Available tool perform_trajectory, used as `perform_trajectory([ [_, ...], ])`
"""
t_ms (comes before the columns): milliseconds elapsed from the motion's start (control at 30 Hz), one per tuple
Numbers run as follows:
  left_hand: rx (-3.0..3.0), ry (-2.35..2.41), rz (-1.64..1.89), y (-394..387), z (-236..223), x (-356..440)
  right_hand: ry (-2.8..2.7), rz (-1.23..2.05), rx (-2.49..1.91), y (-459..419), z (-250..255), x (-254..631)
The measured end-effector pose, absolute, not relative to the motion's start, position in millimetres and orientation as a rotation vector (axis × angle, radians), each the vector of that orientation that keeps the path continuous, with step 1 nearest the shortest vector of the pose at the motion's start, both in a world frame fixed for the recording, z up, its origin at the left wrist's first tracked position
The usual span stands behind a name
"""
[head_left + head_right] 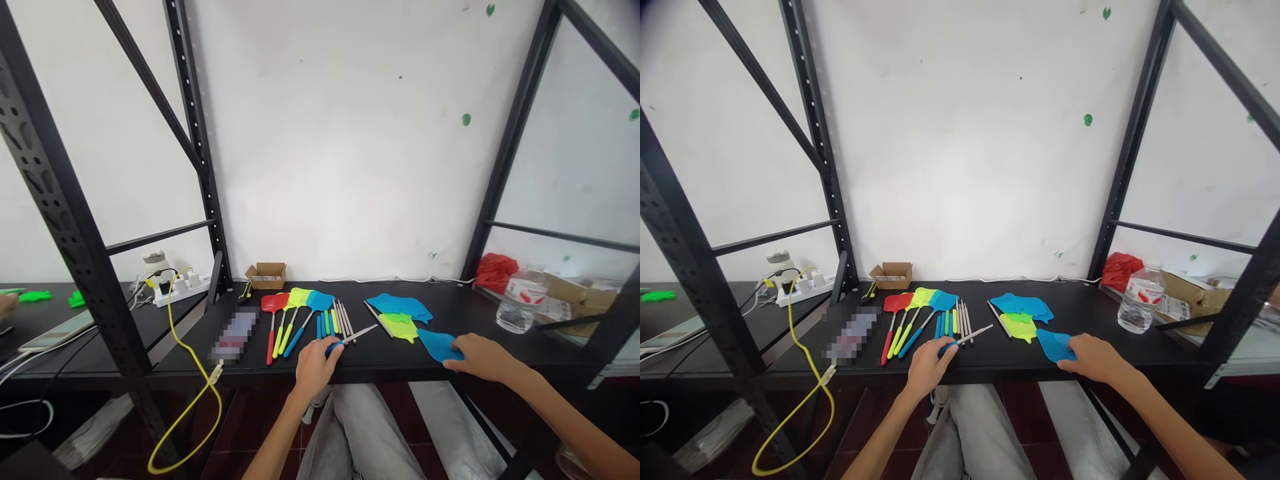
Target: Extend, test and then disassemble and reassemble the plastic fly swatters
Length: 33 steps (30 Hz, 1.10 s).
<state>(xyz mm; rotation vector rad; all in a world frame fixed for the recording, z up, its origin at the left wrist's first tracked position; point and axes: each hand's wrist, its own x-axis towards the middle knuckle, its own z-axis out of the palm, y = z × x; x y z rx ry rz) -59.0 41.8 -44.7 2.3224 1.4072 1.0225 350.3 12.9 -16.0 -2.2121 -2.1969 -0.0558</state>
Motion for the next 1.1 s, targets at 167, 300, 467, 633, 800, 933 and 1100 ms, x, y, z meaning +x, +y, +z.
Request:
perform_trajectory([
  [167,2.329,1.415,1.029,42.2,-45.7,-59.2,-2.251,-0.11,-2.236,3.9,-15.7,332.1],
  [300,2.324,1.422,1.032,42.6,-46.2,-59.1,-2.307,-0.188,-2.299,-0.1,-9.5,311.7],
  [467,2.32,1.408,1.024,41.9,-45.4,-59.3,-2.308,-0.185,-2.289,2.4,2.4,296.6],
  [633,2.319,1.415,1.017,42.5,-45.7,-59.5,-2.168,-0.182,-2.347,13.4,22.1,301.2],
  [800,2.322,1.438,0.989,43.4,-45.8,-59.1,-1.798,-0.054,-2.22,28.4,34.0,299.1],
  [933,2.325,1.448,0.976,43.4,-45.2,-59.1,-1.343,0.607,-1.516,44.0,8.4,270.0],
  [1100,2.329,1.448,0.987,43.6,-45.2,-59.0,-0.681,0.888,-0.918,61.6,-37.0,232.0],
])
